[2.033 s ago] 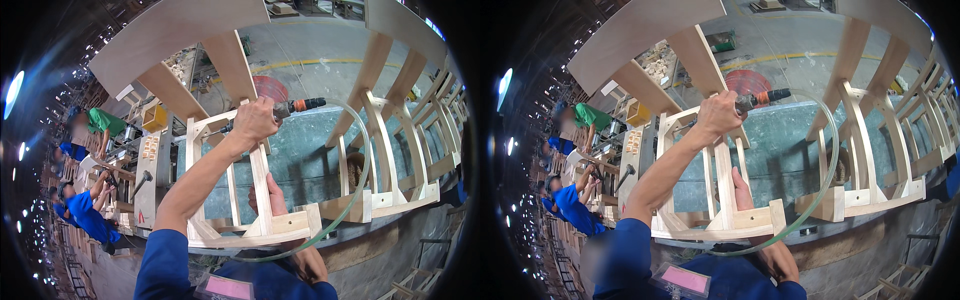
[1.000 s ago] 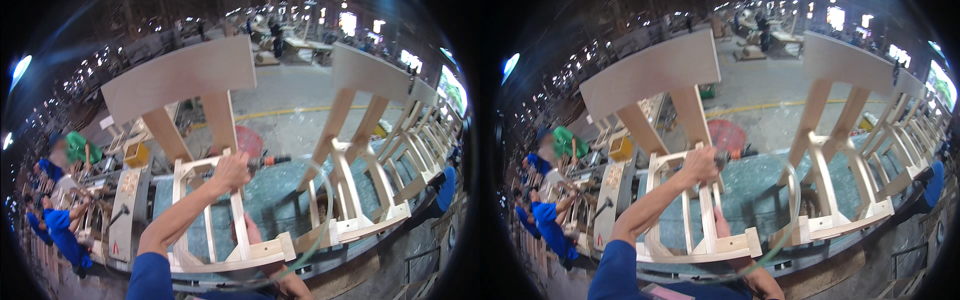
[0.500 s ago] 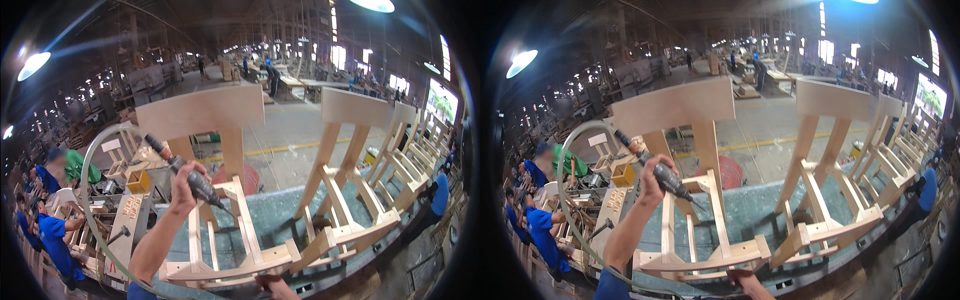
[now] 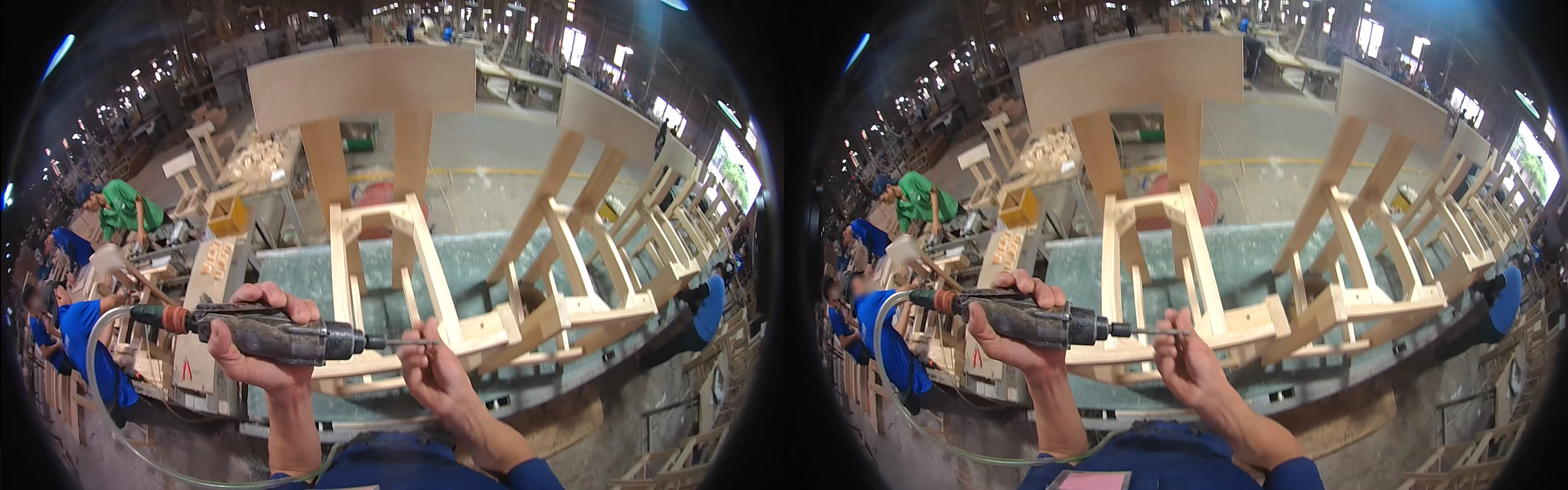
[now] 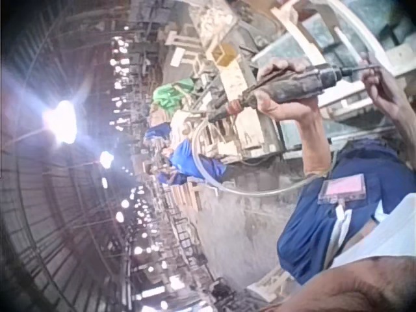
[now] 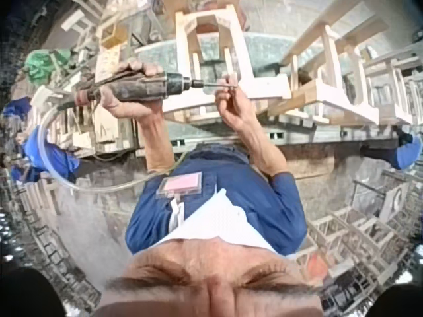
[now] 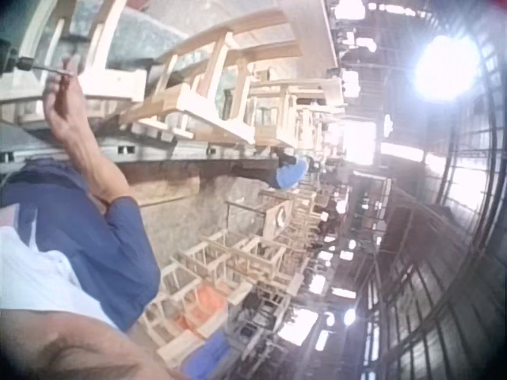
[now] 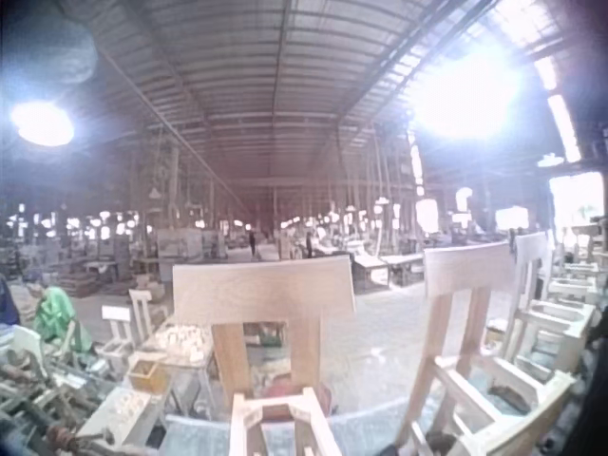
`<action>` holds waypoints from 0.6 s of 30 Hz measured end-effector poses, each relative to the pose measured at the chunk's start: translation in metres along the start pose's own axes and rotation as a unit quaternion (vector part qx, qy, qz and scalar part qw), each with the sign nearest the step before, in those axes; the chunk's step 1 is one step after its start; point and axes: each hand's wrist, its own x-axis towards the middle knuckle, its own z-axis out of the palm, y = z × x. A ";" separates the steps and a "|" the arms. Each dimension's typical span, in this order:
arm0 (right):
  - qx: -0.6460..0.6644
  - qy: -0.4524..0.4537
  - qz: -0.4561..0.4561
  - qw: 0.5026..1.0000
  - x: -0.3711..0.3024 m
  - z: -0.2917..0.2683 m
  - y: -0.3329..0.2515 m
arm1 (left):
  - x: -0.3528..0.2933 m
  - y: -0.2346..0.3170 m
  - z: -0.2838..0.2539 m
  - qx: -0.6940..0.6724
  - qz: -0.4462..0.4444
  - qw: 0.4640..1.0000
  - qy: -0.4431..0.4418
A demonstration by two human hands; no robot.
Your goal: The person uses a pneumatic drill to drive screws into the joints of a wooden chair frame. They repeatedly position the drill, insert screws, and fasten the wooden components together on a workbench in a factory setting.
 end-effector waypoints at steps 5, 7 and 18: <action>0.013 -0.051 -0.017 0.998 0.002 -0.013 0.010 | -0.020 0.009 0.007 0.015 0.024 1.000 -0.004; 0.004 -0.038 -0.048 0.998 -0.002 -0.014 0.010 | -0.022 0.014 0.007 0.033 0.037 0.999 -0.011; -0.071 0.071 -0.137 0.986 -0.003 -0.012 0.011 | -0.025 0.002 0.010 0.090 0.063 0.994 -0.020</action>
